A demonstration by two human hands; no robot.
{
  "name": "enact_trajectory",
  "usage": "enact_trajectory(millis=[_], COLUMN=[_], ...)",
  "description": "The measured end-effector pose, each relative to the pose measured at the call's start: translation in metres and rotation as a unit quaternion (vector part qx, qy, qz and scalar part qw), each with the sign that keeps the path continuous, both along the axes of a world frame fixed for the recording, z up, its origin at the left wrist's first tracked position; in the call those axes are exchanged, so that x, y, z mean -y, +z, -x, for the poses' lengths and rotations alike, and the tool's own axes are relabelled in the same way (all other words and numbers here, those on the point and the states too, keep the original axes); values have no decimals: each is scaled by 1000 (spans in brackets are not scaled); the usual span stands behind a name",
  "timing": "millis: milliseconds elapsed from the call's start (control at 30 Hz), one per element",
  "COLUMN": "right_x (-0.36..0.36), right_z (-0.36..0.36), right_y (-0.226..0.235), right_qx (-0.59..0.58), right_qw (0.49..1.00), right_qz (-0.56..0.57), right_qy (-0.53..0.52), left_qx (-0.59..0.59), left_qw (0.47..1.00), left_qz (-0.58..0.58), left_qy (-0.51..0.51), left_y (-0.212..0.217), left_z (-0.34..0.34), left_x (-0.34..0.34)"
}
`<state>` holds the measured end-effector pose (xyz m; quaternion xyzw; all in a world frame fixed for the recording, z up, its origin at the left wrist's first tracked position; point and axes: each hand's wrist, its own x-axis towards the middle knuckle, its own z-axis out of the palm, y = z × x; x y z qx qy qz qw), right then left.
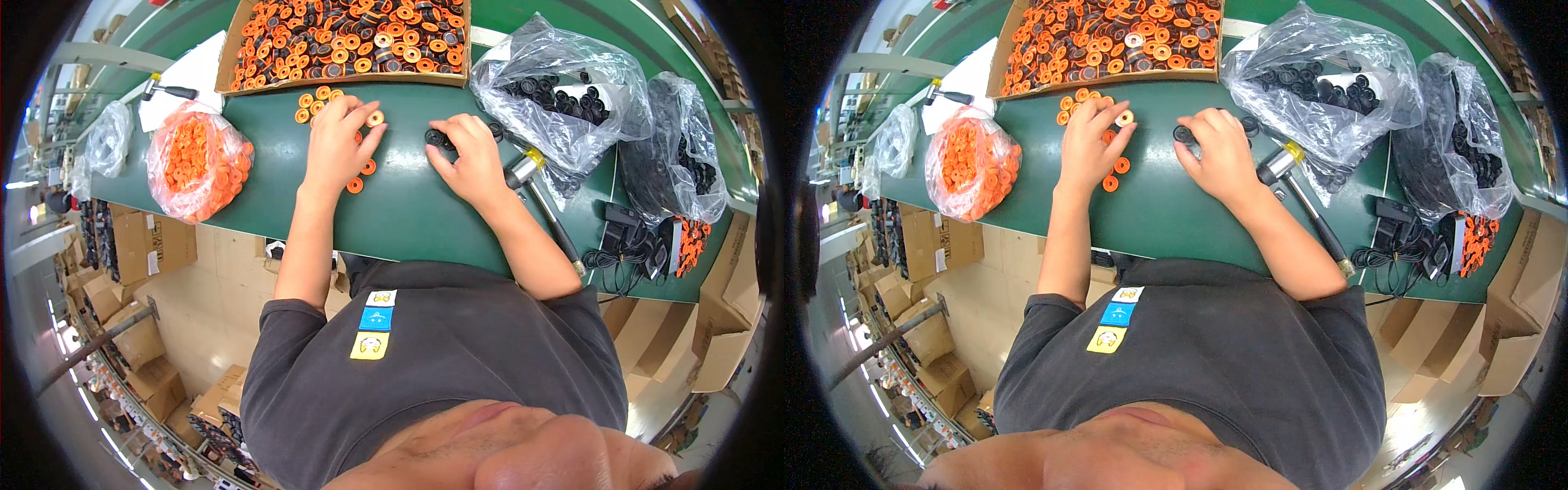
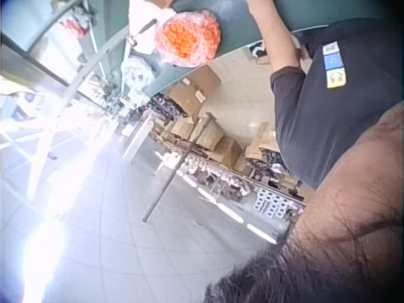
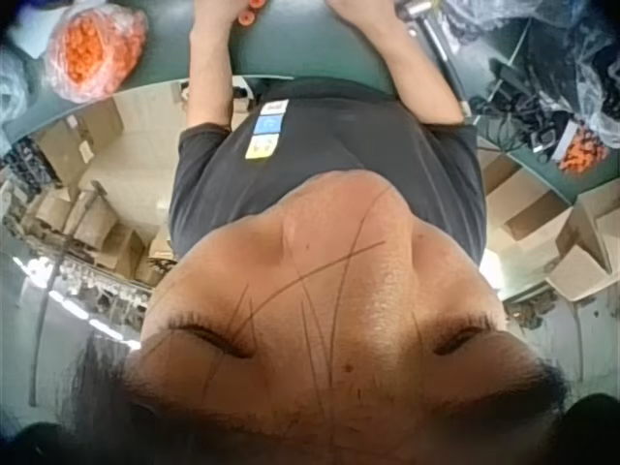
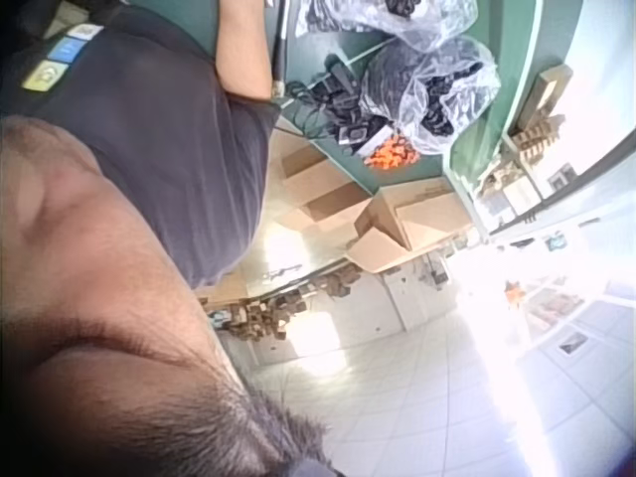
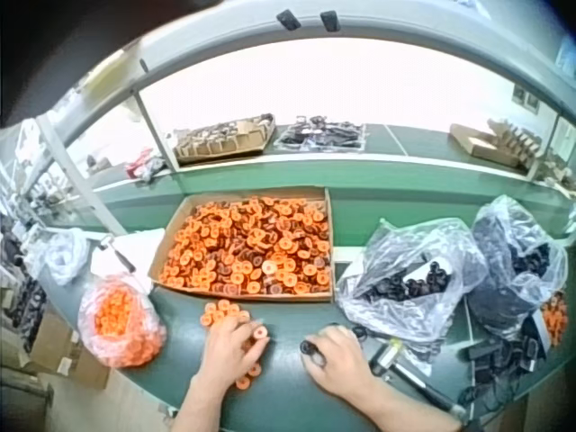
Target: The person assembles orange plastic rings into black plastic frames by hand, then taps them into place with a small mallet.
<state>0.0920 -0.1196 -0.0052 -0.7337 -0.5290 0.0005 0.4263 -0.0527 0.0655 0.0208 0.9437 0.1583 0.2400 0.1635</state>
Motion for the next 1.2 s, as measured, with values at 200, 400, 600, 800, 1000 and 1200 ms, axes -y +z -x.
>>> enact_trajectory(millis=[200, 400, 600, 800, 1000, 1200], right_x=[1, 6, 2, 5, 4, 5], right_z=[-1, -9, -8, -10, -12, -16], right_y=[12, 7, 0, -3, 3, 12], right_qx=[-113, -224, -303, -306, -219, -164], right_qw=[991, 968, 939, 925, 962, 979], right_qz=[-70, -105, -160, -224, -161, -120], right_qy=[-25, -32, -2, 20, -14, -31], left_qx=[60, 95, 117, 79, 111, 98], left_qw=[964, 854, 885, 828, 774, 763], left_qz=[228, 500, 436, 545, 611, 628], left_qy=[-123, -107, -115, -106, -123, -116], left_y=[7, -30, -15, -12, -19, -16], left_z=[-56, -56, -50, -48, -48, -46], left_x=[21, 44, 47, 51, 51, 50])
